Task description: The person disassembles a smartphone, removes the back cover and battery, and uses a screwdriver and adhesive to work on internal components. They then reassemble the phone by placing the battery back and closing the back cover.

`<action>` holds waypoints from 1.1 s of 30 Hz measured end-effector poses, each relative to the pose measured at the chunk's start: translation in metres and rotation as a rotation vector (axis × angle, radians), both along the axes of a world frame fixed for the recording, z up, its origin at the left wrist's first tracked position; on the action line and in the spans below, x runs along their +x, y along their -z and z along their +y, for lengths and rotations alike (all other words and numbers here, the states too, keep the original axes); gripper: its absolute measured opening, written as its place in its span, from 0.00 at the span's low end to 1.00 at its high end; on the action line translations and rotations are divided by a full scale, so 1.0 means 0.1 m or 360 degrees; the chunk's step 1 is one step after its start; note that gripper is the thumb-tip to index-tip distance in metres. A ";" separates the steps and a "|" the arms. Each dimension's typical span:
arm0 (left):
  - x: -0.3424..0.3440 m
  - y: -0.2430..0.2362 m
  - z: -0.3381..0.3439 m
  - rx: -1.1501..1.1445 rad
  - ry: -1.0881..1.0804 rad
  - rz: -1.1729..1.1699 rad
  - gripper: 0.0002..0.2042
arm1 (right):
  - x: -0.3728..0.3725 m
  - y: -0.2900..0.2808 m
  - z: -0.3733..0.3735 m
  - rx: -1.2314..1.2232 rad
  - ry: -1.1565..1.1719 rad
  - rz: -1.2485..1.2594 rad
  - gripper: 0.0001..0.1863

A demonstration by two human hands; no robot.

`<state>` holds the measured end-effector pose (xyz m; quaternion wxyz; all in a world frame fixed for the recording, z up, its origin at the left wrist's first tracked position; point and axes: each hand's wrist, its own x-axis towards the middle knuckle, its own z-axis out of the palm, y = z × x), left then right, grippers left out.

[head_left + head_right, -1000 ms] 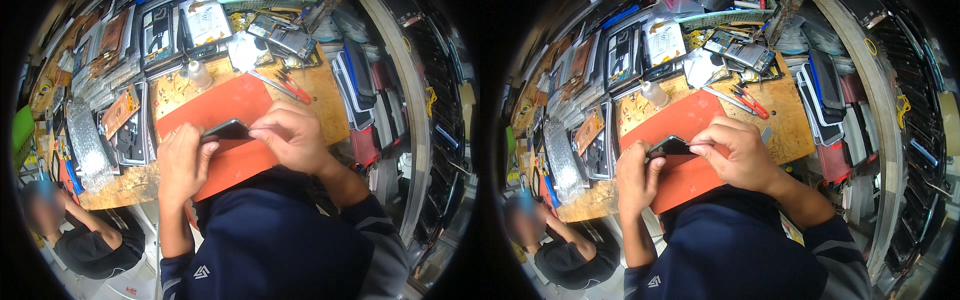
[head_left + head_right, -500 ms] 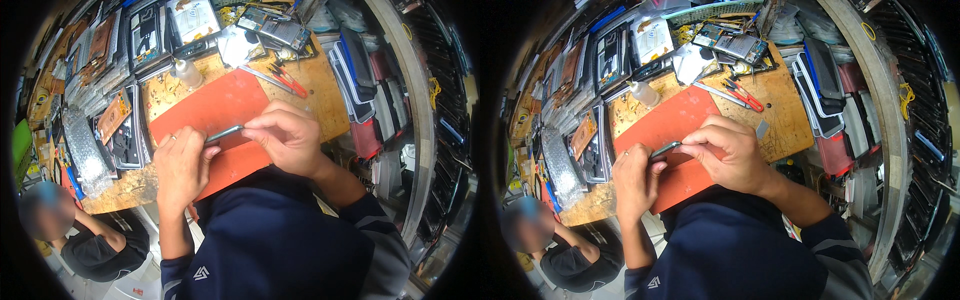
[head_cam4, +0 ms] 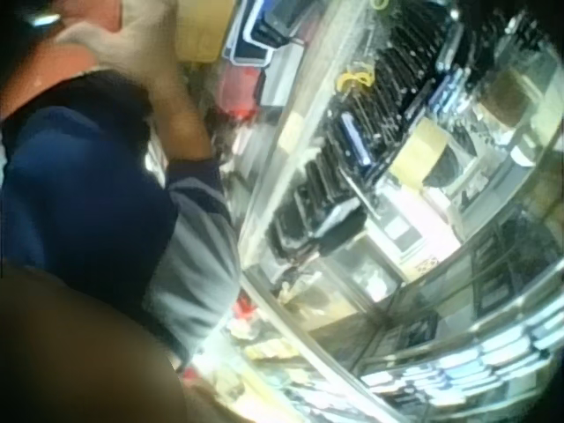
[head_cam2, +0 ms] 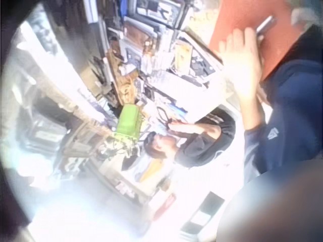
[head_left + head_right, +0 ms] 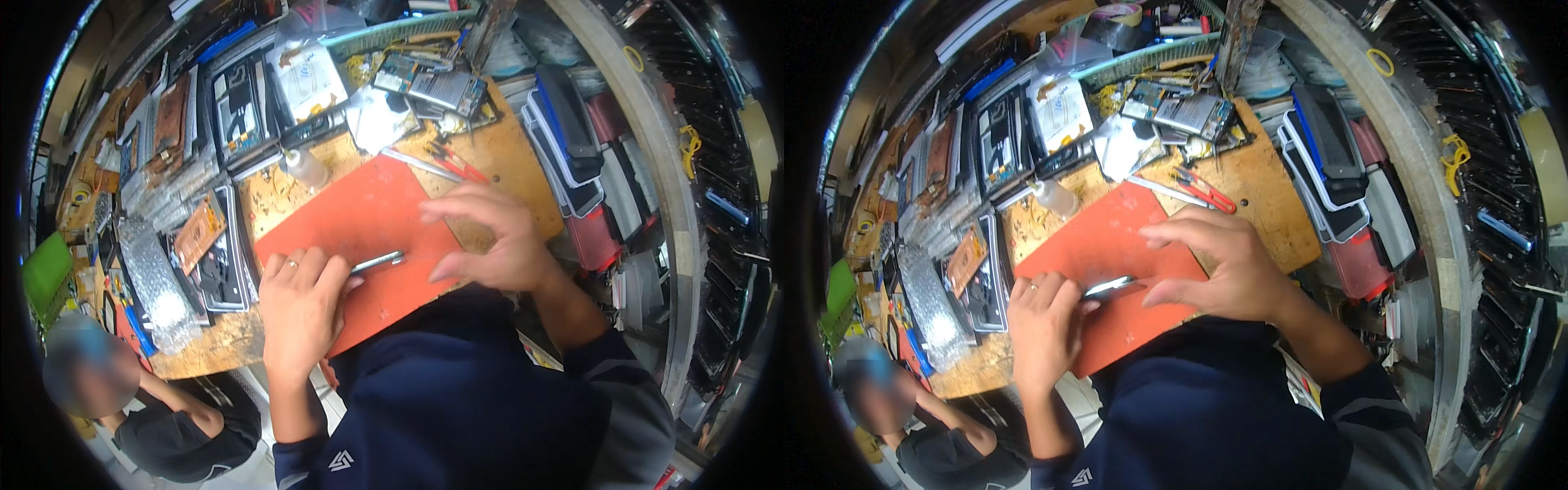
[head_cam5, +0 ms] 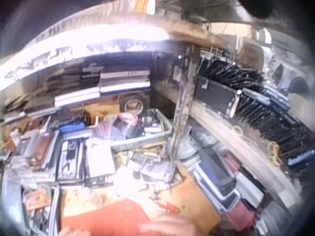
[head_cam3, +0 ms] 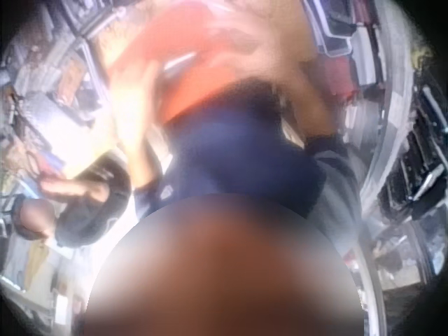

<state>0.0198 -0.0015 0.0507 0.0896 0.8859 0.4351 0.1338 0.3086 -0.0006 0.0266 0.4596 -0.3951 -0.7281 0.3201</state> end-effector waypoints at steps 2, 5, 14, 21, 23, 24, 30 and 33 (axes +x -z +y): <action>-0.03 -0.04 0.00 0.0003 0.0022 0.0049 0.11 | 0.17 0.00 0.12 -0.0194 0.0205 0.0359 0.20; -0.04 0.00 -0.01 0.0022 -0.0016 0.0074 0.11 | 0.45 -0.06 0.51 -0.0230 0.0486 0.0406 0.17; 0.04 0.32 -0.17 0.0245 -0.0285 -0.0047 0.16 | 0.07 -0.29 2.72 0.0167 0.0736 -0.0623 0.21; 0.03 0.44 -0.19 0.0308 -0.0307 -0.0196 0.16 | -0.20 -0.27 2.87 0.0620 0.0688 -0.0438 0.23; 0.02 0.46 -0.20 0.0293 -0.0312 -0.0183 0.16 | -0.05 -0.34 2.46 0.0147 0.0401 -0.0253 0.14; 0.02 0.47 -0.20 0.0271 -0.0326 -0.0177 0.16 | -0.01 -0.33 2.21 0.0117 0.0104 -0.0039 0.18; 0.02 0.47 -0.15 0.0268 -0.0300 -0.0160 0.15 | 0.15 -0.13 0.83 0.0243 0.0201 -0.0560 0.21; 0.02 0.46 -0.16 0.0266 -0.0303 -0.0160 0.15 | 0.15 -0.18 0.57 0.0291 0.0326 -0.0810 0.10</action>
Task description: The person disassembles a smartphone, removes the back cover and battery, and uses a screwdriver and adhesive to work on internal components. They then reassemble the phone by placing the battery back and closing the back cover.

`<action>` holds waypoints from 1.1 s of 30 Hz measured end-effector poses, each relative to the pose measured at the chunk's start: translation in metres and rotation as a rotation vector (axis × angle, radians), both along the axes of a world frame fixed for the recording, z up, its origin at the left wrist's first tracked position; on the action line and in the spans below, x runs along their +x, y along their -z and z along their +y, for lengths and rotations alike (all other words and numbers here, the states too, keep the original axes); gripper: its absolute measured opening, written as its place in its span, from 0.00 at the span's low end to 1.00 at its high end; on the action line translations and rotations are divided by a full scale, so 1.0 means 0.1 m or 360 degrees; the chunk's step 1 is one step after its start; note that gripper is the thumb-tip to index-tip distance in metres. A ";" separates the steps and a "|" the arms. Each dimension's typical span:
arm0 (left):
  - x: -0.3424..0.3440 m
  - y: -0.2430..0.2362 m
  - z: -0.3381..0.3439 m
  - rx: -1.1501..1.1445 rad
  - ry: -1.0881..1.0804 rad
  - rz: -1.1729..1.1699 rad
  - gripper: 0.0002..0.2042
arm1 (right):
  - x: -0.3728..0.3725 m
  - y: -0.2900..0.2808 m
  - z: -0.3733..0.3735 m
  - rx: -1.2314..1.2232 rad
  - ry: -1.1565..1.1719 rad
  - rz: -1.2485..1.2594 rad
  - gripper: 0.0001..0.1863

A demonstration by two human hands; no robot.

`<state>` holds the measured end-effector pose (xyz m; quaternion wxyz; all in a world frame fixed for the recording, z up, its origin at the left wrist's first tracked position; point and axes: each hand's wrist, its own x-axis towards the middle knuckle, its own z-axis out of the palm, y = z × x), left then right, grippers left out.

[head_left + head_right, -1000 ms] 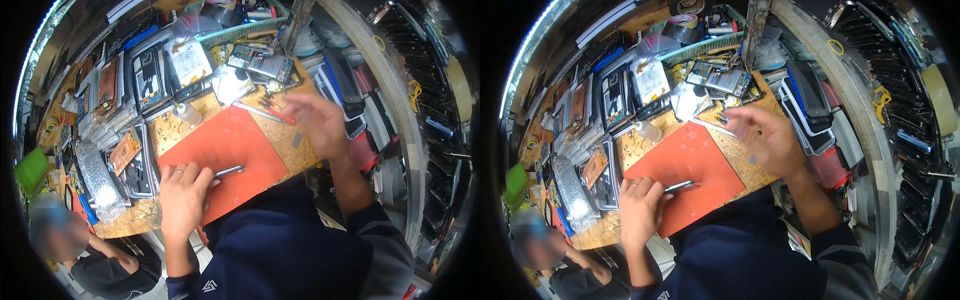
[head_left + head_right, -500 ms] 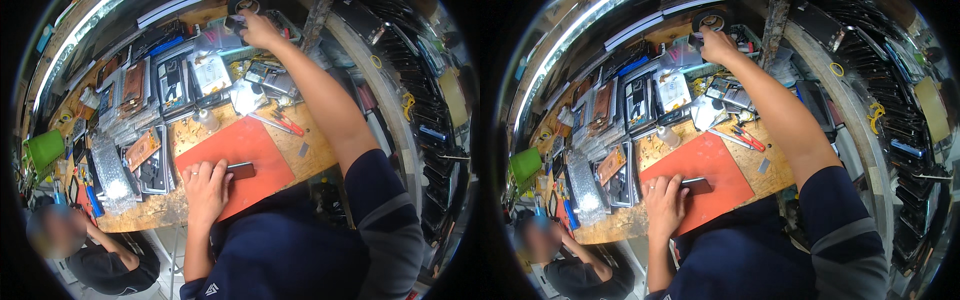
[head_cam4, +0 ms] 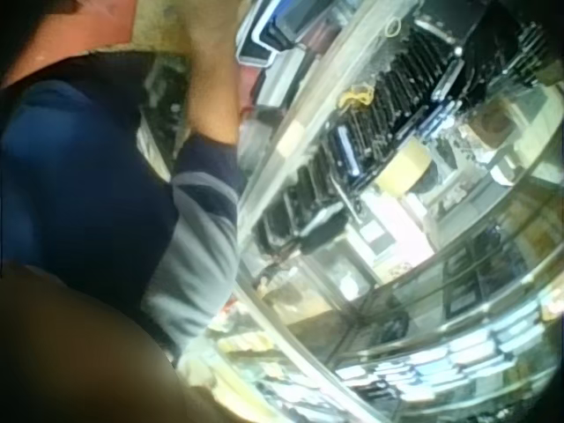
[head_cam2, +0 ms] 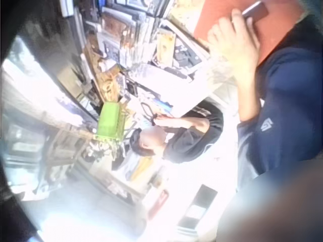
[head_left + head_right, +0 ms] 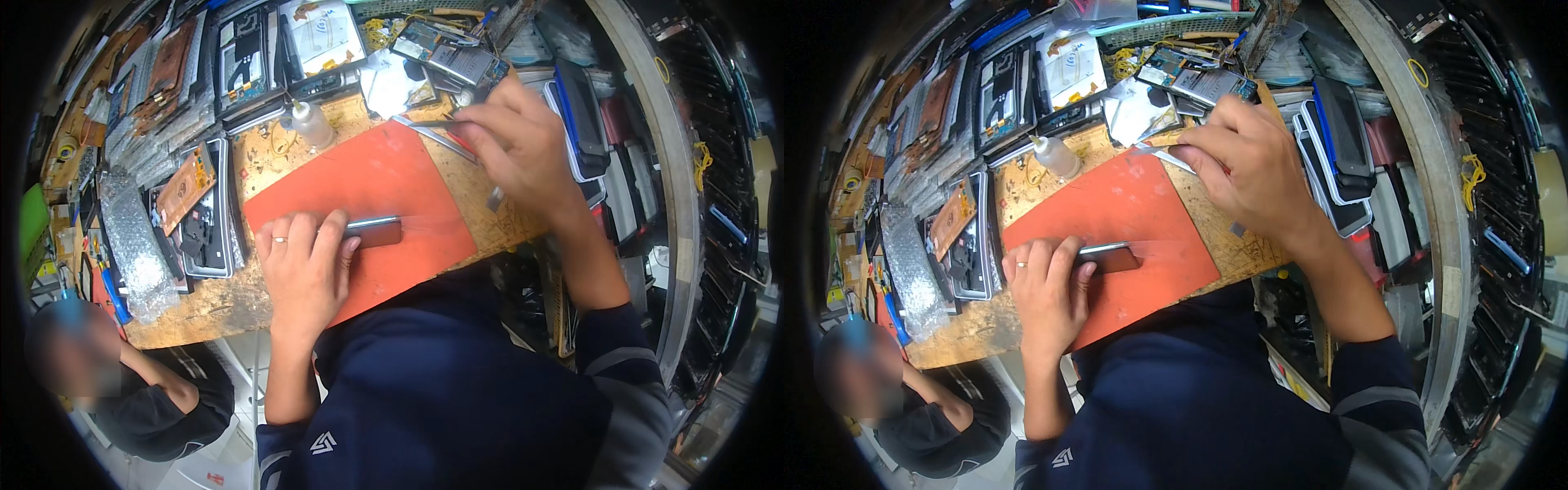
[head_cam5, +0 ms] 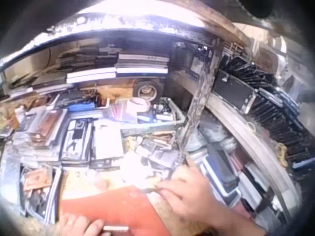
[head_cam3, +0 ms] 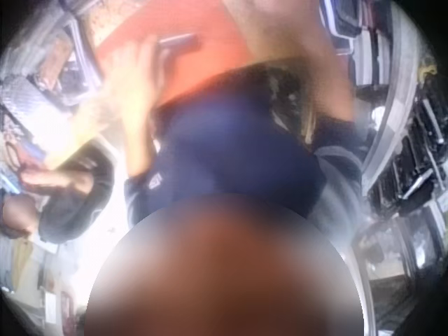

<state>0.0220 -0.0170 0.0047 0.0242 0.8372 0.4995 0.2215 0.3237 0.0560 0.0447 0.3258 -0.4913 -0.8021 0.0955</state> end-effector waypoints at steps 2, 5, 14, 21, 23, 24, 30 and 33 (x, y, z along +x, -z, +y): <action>0.00 -0.01 -0.02 0.0007 -0.0022 0.0014 0.15 | 0.02 -0.07 -0.11 0.0145 0.0097 -0.0300 0.08; 0.00 -0.02 -0.04 -0.0001 -0.0028 0.0026 0.15 | -0.08 0.00 -0.20 -0.0275 -0.0299 0.0154 0.08; 0.00 -0.03 -0.02 -0.0020 -0.0013 0.0046 0.14 | -0.21 0.23 -0.50 -0.0815 -0.0496 0.0621 0.04; 0.00 -0.05 -0.01 -0.0031 -0.0015 0.0047 0.14 | -0.34 0.32 -0.50 -0.0225 -0.0527 0.0356 0.05; 0.01 -0.06 -0.02 -0.0026 -0.0005 0.0028 0.14 | -0.37 0.32 -0.51 -0.0070 -0.0523 0.0288 0.08; 0.01 -0.06 -0.02 -0.0024 -0.0001 0.0009 0.14 | -0.37 0.31 -0.51 -0.0053 -0.0527 0.0231 0.08; 0.02 -0.07 0.01 0.0027 0.0007 0.0041 0.15 | -0.35 0.36 -0.49 -0.0037 -0.0579 0.0082 0.09; 0.02 -0.07 0.01 0.0035 0.0016 0.0023 0.15 | -0.35 0.42 -0.52 -0.0065 -0.0563 0.0133 0.08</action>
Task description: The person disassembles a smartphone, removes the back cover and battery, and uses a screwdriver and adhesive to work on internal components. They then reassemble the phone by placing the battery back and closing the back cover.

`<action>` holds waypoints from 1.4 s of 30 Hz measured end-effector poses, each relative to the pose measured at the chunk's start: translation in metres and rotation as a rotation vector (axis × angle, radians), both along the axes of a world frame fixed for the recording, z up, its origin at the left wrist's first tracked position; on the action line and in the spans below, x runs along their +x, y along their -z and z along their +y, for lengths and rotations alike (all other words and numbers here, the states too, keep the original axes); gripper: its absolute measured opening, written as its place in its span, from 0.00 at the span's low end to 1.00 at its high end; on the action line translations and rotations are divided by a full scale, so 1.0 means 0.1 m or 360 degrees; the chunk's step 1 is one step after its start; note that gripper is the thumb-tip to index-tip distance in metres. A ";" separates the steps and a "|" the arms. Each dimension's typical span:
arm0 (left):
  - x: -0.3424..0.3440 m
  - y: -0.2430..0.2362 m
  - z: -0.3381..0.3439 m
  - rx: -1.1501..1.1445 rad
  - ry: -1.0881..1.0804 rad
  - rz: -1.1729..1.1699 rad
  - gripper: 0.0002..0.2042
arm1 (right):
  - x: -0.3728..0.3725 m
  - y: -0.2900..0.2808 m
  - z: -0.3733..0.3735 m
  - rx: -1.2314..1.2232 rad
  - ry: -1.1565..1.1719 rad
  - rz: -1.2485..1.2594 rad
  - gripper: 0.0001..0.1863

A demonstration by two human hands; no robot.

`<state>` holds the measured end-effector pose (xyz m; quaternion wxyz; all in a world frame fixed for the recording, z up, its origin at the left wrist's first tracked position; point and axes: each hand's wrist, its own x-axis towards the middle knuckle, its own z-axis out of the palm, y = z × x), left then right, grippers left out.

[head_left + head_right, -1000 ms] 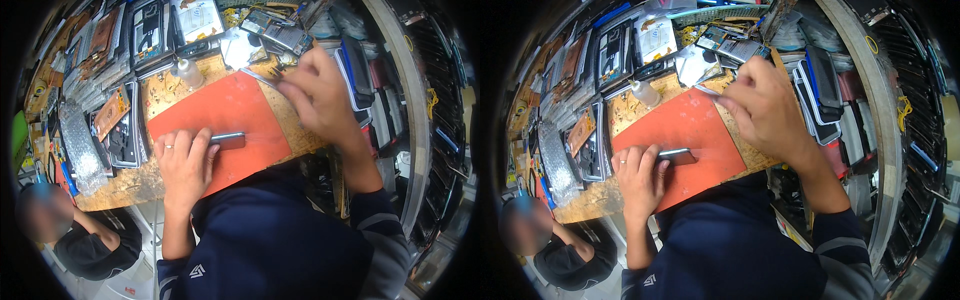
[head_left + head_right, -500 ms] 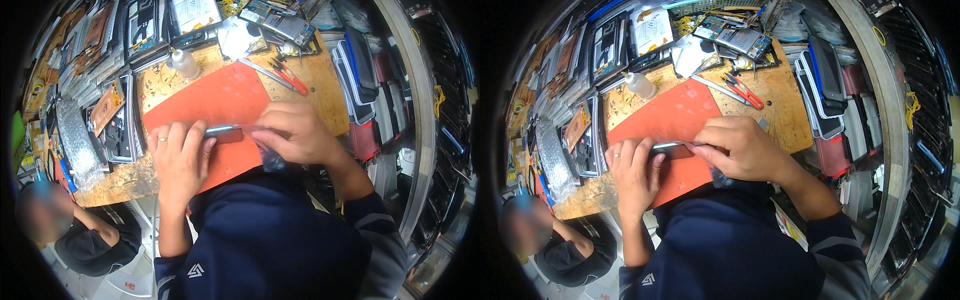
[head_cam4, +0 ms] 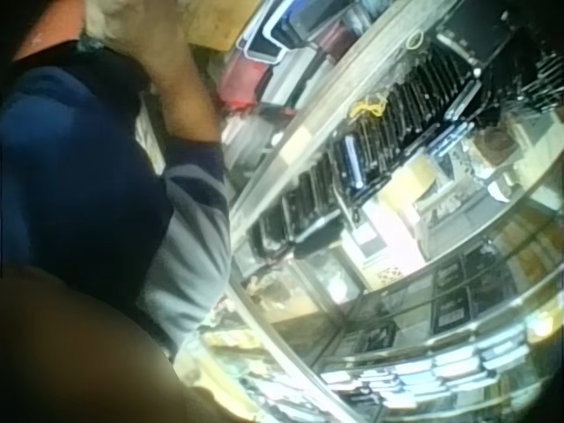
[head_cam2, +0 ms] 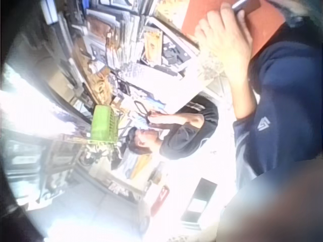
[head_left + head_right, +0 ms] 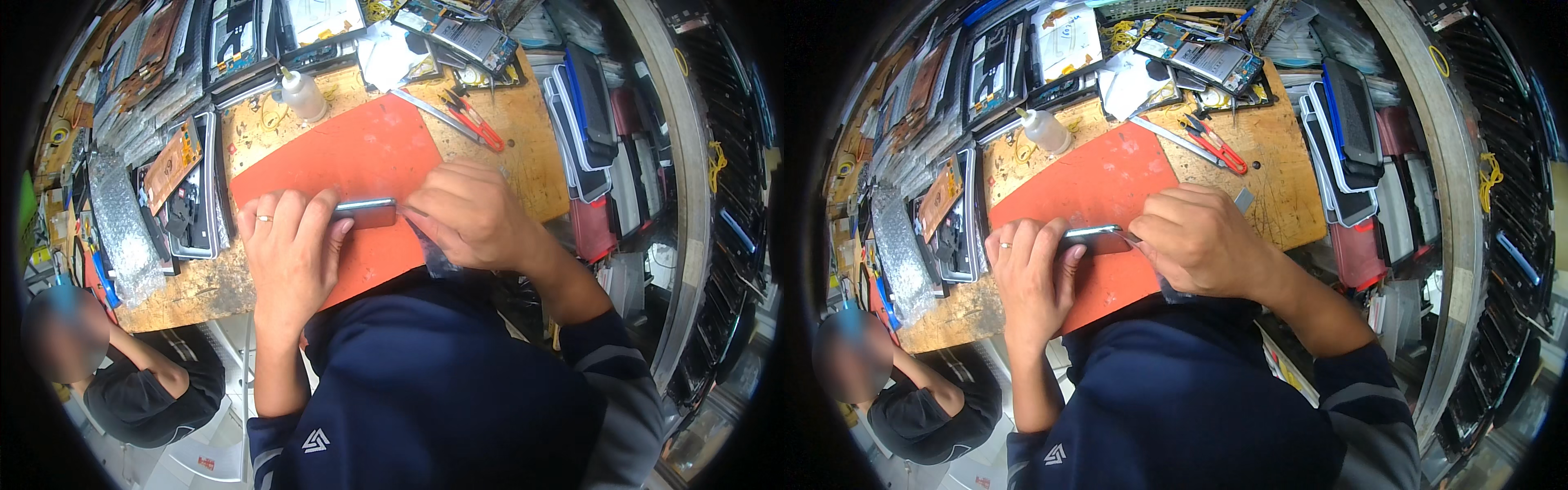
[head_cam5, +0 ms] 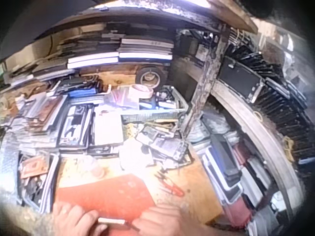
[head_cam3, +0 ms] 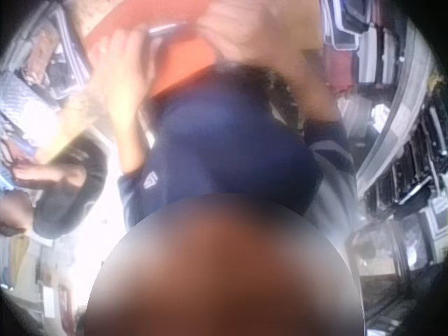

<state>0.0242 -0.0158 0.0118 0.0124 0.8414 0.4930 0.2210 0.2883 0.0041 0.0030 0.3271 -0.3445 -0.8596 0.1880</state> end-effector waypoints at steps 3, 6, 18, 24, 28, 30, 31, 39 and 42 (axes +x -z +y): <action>0.00 0.00 -0.01 0.0003 -0.0010 -0.0002 0.14 | -0.02 0.06 -0.03 -0.0007 0.0014 0.0074 0.06; 0.00 0.00 -0.01 -0.0012 -0.0013 -0.0011 0.14 | -0.02 0.08 -0.05 -0.0007 0.0015 0.0082 0.06; 0.00 -0.02 -0.02 0.0000 0.0007 -0.0005 0.14 | 0.10 -0.30 0.05 -0.0183 -0.0181 -0.0393 0.09; -0.01 -0.01 0.00 -0.0047 0.0018 -0.0021 0.13 | 0.03 -0.29 0.07 -0.0256 -0.0138 -0.0166 0.04; -0.01 0.00 0.02 -0.0051 0.0027 -0.0021 0.13 | 0.04 -0.29 0.10 -0.0174 -0.0166 -0.0286 0.04; 0.00 0.00 0.03 -0.0043 0.0033 -0.0024 0.13 | 0.05 -0.33 0.16 -0.0153 -0.0235 -0.0393 0.05; 0.00 -0.01 0.03 -0.0051 0.0038 -0.0018 0.13 | 0.06 -0.36 0.19 -0.0147 -0.0280 -0.0438 0.06; 0.00 -0.02 0.02 -0.0065 0.0018 -0.0023 0.13 | 0.04 -0.44 0.30 -0.0181 -0.0407 -0.0550 0.07; 0.01 -0.01 0.02 -0.0072 0.0010 -0.0019 0.13 | 0.06 -0.33 0.23 -0.0192 -0.0313 -0.0432 0.08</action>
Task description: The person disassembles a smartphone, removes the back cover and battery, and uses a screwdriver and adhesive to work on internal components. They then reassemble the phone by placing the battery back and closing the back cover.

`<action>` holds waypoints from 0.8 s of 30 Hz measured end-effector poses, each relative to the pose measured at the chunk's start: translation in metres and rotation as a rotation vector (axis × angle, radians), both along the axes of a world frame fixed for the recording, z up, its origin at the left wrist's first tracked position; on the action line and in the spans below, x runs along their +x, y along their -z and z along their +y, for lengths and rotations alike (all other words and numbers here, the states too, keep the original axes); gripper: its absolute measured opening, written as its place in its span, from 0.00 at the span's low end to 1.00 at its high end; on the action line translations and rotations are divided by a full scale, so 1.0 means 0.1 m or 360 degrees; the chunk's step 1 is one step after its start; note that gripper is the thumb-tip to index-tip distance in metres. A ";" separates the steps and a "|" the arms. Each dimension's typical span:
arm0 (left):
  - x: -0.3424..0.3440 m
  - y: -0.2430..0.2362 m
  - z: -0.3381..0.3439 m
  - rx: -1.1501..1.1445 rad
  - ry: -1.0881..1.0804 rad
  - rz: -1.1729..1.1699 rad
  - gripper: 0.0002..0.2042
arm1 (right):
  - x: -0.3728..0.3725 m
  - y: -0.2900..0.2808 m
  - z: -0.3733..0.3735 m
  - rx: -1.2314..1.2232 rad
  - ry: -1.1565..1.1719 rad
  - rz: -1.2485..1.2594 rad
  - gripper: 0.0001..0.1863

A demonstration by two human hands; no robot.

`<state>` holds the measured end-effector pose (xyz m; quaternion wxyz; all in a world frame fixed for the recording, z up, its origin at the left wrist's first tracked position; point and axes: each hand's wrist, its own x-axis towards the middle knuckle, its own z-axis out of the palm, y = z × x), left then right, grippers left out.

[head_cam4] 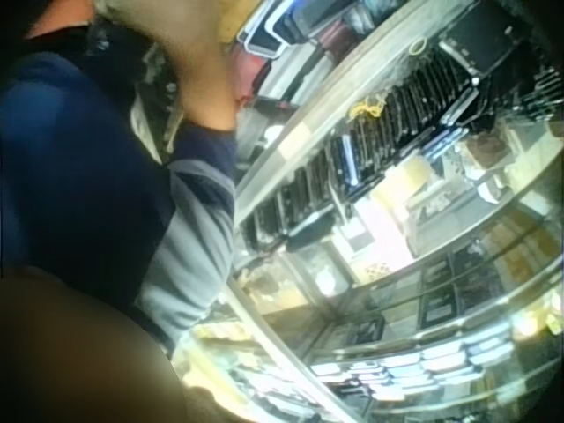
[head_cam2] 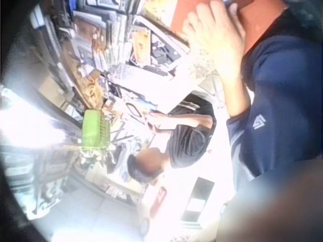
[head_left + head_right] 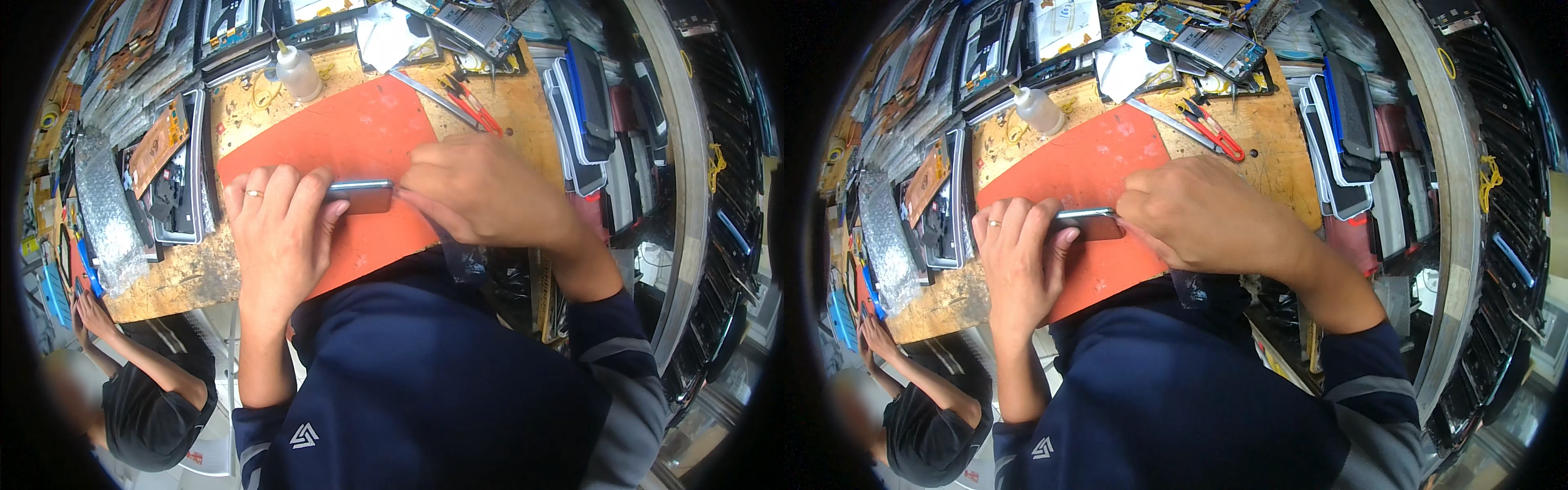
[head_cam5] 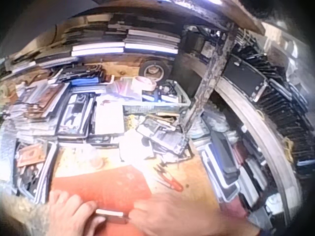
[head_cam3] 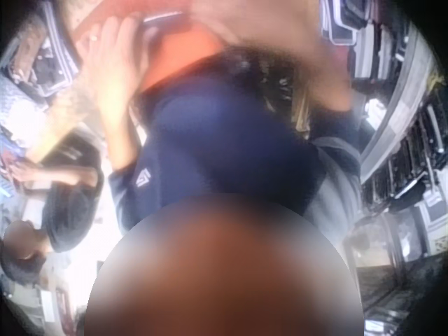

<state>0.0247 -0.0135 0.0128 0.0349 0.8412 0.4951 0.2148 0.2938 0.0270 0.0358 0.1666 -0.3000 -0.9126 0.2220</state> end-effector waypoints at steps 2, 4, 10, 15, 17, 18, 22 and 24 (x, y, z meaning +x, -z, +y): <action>0.00 0.00 0.01 -0.0009 0.0007 -0.0005 0.13 | 0.00 0.11 -0.06 0.0050 0.0063 0.0118 0.07; 0.00 0.00 0.02 -0.0014 0.0011 0.0000 0.13 | -0.01 0.21 -0.14 0.0003 0.0159 0.0210 0.08; 0.01 -0.01 0.01 0.0002 0.0007 0.0025 0.13 | -0.04 0.30 -0.27 -0.0059 0.0262 0.0314 0.06; 0.00 -0.02 -0.01 -0.0016 0.0003 0.0008 0.13 | 0.01 0.11 -0.17 -0.0020 0.0101 0.0034 0.05; 0.00 -0.01 -0.02 -0.0002 0.0001 0.0008 0.13 | 0.01 0.04 -0.13 -0.0018 0.0047 -0.0082 0.08; 0.00 -0.01 -0.02 0.0007 -0.0002 0.0007 0.13 | 0.01 0.01 -0.11 -0.0055 0.0036 -0.0091 0.08; 0.00 0.00 -0.02 0.0036 0.0005 -0.0004 0.13 | -0.04 -0.01 -0.06 -0.0144 0.0019 -0.0089 0.08; 0.00 0.00 -0.01 0.0049 -0.0002 0.0013 0.15 | -0.06 0.00 -0.06 -0.0135 0.0032 -0.0063 0.09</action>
